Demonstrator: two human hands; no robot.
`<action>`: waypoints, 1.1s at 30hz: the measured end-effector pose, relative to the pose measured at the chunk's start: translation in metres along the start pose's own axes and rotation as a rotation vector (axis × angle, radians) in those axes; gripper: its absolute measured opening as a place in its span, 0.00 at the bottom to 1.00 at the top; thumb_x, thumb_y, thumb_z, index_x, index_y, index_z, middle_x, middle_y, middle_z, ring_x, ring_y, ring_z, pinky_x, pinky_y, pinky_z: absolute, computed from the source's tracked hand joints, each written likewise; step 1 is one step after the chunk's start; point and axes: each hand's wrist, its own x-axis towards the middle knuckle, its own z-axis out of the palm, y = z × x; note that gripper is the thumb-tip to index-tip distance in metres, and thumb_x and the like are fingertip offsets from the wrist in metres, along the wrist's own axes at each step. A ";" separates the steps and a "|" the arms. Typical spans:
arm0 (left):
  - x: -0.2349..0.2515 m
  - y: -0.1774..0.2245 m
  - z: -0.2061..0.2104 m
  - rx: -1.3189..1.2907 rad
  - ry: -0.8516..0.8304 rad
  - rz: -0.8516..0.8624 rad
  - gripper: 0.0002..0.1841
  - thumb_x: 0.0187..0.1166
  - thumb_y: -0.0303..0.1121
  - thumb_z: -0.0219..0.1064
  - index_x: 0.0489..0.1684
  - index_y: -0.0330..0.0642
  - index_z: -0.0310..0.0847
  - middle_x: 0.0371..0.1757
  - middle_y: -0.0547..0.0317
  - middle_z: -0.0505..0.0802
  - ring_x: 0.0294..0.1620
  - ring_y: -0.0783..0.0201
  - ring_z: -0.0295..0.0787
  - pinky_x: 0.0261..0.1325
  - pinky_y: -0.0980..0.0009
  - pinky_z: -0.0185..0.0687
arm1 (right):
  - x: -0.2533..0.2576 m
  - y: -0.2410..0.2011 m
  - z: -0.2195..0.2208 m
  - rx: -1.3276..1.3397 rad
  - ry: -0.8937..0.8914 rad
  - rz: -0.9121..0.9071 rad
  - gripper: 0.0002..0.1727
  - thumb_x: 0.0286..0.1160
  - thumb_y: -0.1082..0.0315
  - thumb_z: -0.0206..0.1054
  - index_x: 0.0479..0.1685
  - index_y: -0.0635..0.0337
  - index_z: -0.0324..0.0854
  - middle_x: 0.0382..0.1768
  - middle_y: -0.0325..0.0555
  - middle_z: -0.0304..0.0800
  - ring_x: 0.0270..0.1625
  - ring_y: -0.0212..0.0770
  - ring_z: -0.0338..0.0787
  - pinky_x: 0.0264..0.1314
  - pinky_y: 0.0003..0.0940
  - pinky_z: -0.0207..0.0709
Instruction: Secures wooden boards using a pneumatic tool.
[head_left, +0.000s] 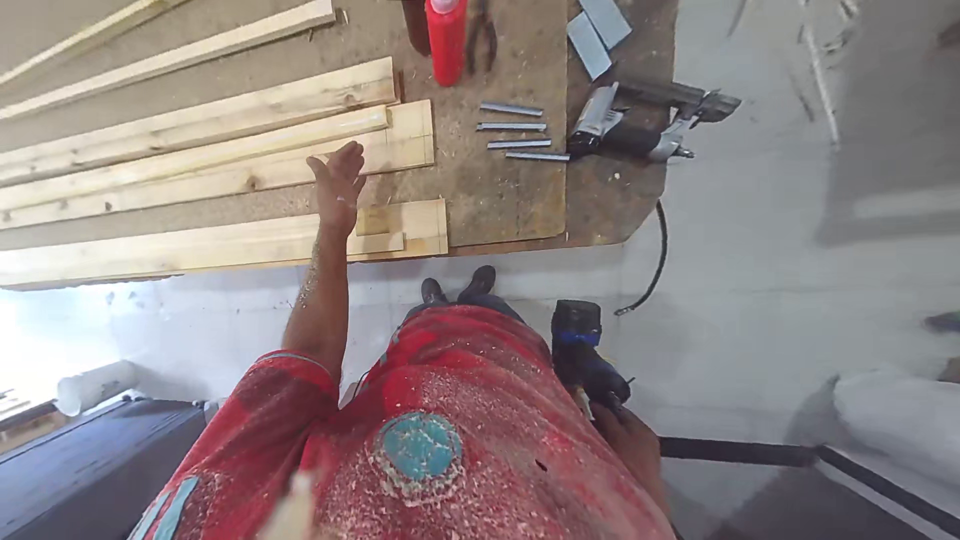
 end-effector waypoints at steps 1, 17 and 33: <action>-0.004 -0.001 -0.005 0.025 0.009 -0.002 0.58 0.76 0.71 0.04 0.86 0.36 0.63 0.85 0.44 0.76 0.85 0.52 0.72 0.82 0.49 0.71 | 0.002 -0.002 0.000 -0.016 -0.005 -0.004 0.19 0.79 0.54 0.68 0.35 0.64 0.86 0.25 0.51 0.85 0.31 0.49 0.84 0.38 0.59 0.75; -0.041 -0.017 -0.073 0.225 0.389 -0.136 0.36 0.93 0.54 0.32 0.77 0.37 0.76 0.79 0.46 0.83 0.82 0.54 0.76 0.82 0.48 0.71 | 0.001 -0.033 0.008 -0.197 -0.103 -0.022 0.18 0.85 0.60 0.64 0.40 0.70 0.86 0.31 0.58 0.87 0.35 0.51 0.85 0.45 0.57 0.75; -0.059 0.079 -0.023 -1.085 -0.230 0.086 0.63 0.55 0.90 0.13 0.92 0.62 0.49 0.91 0.42 0.67 0.87 0.32 0.65 0.79 0.36 0.71 | -0.040 -0.094 0.022 -0.180 -0.106 0.028 0.17 0.88 0.64 0.61 0.40 0.73 0.84 0.29 0.51 0.85 0.33 0.35 0.79 0.45 0.38 0.73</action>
